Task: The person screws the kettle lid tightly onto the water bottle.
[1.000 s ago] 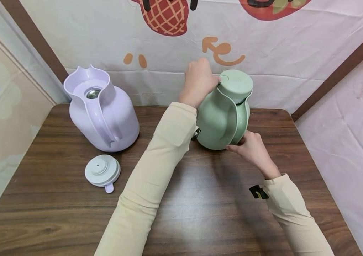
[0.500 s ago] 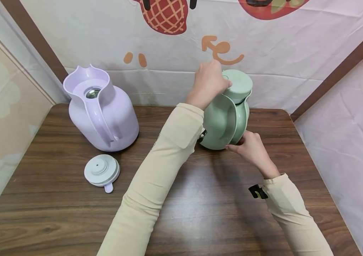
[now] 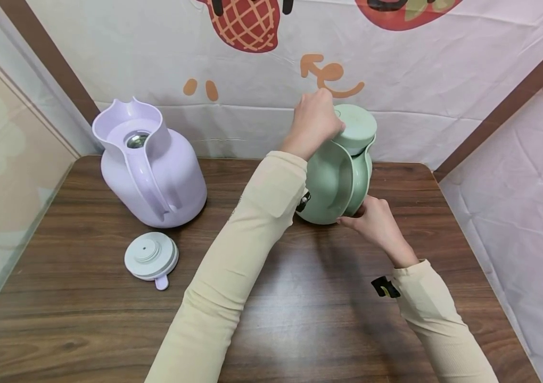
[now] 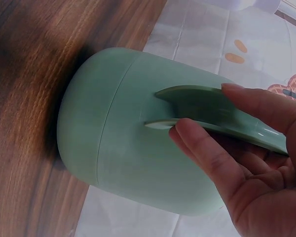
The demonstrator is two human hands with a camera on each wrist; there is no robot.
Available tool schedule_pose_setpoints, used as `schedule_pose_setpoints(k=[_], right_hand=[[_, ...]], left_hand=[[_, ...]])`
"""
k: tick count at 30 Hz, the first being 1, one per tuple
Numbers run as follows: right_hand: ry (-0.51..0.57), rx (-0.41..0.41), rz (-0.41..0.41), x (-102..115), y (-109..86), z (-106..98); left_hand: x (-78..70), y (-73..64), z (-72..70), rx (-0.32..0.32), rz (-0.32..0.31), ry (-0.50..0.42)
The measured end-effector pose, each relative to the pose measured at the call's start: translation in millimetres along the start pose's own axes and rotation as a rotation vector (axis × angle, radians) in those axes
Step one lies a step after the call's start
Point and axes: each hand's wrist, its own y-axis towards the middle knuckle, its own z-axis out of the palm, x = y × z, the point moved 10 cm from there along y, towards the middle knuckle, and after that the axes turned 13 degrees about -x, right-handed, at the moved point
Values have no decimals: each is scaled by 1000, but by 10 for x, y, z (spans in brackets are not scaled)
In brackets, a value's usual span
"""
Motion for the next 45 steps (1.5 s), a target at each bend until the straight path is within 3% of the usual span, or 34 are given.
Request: schedule_pose_setpoints(k=[15,21,29,39,45], right_hand=[[-7,6,1,-10,-6,10],[-5,4,-6,-8,-10,15],[2,1,-16,2,-6,8],[0,2,-4,-6,-1,3],[-1,2,2,-9,5,2]], left_hand=[[3,49,32,-20,24,-40],[-3,47,68,4,18,-56],[-45,-29,123,57,-20,23],[-119,-45,148,40,34,51],[-81,2,180,78,30,54]])
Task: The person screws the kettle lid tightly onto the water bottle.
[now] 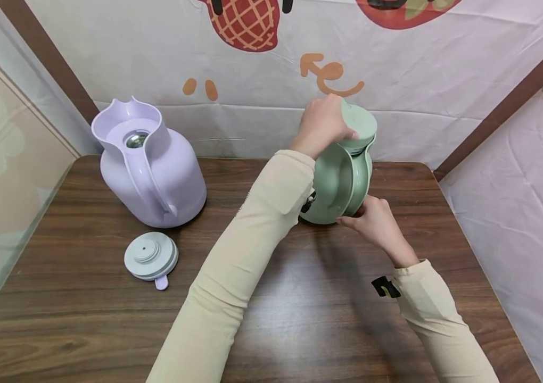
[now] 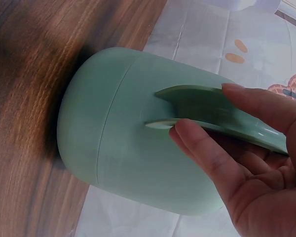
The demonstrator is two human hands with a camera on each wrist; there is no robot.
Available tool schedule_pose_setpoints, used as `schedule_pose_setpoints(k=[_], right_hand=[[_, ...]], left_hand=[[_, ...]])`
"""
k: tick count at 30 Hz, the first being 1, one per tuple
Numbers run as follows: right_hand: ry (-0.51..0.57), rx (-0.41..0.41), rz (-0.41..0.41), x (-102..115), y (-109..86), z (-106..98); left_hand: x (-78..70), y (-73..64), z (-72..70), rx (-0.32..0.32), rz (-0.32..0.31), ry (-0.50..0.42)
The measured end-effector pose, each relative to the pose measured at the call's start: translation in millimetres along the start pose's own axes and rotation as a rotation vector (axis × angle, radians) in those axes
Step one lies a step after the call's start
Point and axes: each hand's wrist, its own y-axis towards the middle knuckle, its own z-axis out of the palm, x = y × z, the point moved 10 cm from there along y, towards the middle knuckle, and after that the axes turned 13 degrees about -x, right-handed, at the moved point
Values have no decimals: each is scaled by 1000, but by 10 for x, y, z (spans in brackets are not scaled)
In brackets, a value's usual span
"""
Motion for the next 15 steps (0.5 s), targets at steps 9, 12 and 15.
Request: schedule_pose_setpoints(k=[9,12,15], right_hand=[[16,10,4,3,-16,6],[18,13,2,0,-14,12],[14,12,0,2,-9,7]], left_hand=[[79,37,41,96,-25,-137],[94,45,39,108,-22,-170],[117,60,24,93,-25,-176]])
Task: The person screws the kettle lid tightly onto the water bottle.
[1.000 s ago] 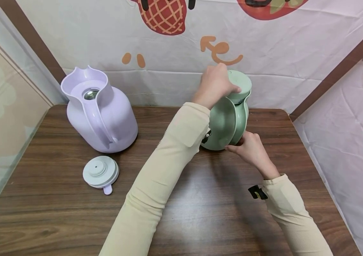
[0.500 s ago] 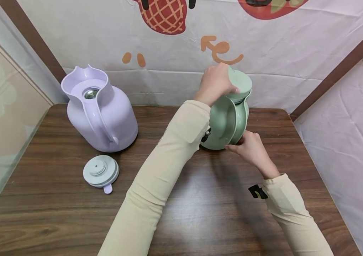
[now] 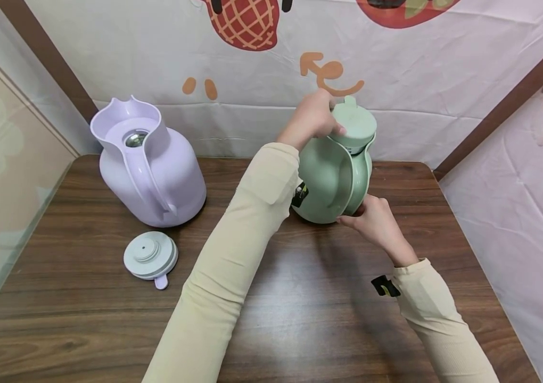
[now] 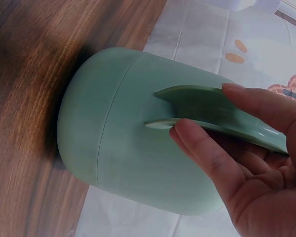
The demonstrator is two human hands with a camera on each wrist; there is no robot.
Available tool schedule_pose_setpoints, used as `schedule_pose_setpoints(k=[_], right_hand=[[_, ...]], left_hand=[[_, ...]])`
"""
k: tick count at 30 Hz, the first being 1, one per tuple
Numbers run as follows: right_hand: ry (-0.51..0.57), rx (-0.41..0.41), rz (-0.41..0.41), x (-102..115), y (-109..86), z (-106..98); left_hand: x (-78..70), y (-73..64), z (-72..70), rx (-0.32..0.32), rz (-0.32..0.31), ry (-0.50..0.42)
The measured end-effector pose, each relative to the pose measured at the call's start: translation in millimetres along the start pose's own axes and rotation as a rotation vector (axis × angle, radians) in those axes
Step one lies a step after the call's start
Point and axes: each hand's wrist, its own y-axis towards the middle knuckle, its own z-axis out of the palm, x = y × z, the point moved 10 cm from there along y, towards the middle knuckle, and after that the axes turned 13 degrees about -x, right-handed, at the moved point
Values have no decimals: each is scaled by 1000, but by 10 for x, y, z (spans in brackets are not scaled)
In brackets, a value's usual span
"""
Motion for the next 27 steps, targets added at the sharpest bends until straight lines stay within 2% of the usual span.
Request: schedule_pose_setpoints(k=[5,10,19,27], right_hand=[[-12,-6,-6,10,12,-6],[-17,-4,0,3,16,-8],[2,-5,3,4,11,-13],[-3,-6,2,-7,16,-10]], left_hand=[[6,-4,-51,-67,1,11],[-41,-64,-47,-107,-13,57],[-103,-116,15,-128,-73,130],[-68,-88,12,-116,-73,136]])
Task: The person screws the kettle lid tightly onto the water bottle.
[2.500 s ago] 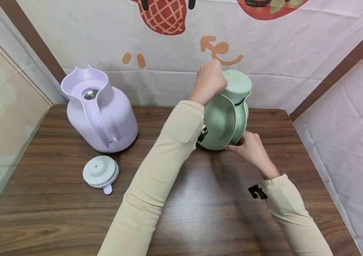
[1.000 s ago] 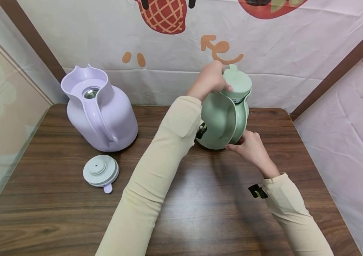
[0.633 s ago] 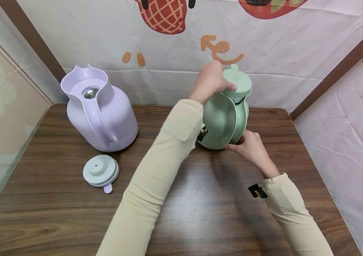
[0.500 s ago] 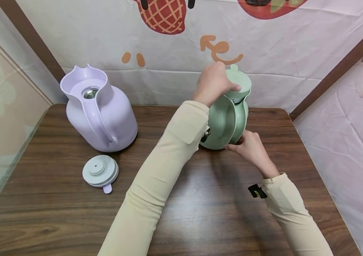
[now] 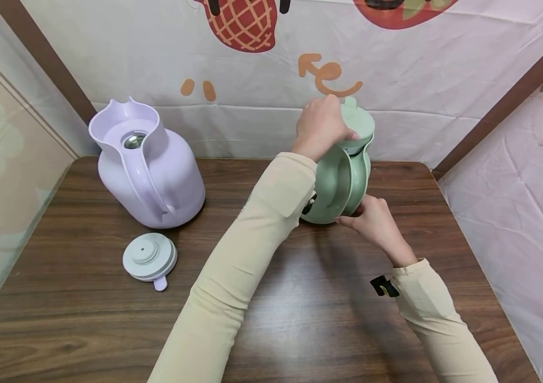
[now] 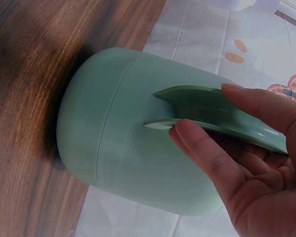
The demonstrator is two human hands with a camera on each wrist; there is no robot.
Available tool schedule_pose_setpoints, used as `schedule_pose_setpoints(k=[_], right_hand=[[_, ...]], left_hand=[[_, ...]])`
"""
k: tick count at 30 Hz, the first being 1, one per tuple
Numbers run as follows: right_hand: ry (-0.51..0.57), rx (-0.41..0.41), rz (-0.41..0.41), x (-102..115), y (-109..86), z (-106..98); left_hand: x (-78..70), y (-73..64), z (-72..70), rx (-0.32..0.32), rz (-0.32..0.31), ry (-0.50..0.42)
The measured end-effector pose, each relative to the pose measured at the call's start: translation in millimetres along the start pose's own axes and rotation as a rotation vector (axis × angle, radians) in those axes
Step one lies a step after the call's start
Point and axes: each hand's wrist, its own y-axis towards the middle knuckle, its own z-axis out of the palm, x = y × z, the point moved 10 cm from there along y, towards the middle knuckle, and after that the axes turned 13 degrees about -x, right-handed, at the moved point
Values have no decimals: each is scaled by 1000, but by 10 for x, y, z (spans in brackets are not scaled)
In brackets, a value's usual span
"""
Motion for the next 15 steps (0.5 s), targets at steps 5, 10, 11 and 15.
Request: schedule_pose_setpoints(k=[5,10,11,15], right_hand=[[-2,-7,-5,0,1,2],[-9,-16,-13,4,2,-2],[-9,-17,-14,5,3,-4],[-9,-19,-15,12,0,-7]], left_hand=[[21,24,0,9,14,-9],[39,38,6,32,24,-25],[42,40,7,37,25,-28],[51,57,12,47,35,-38]])
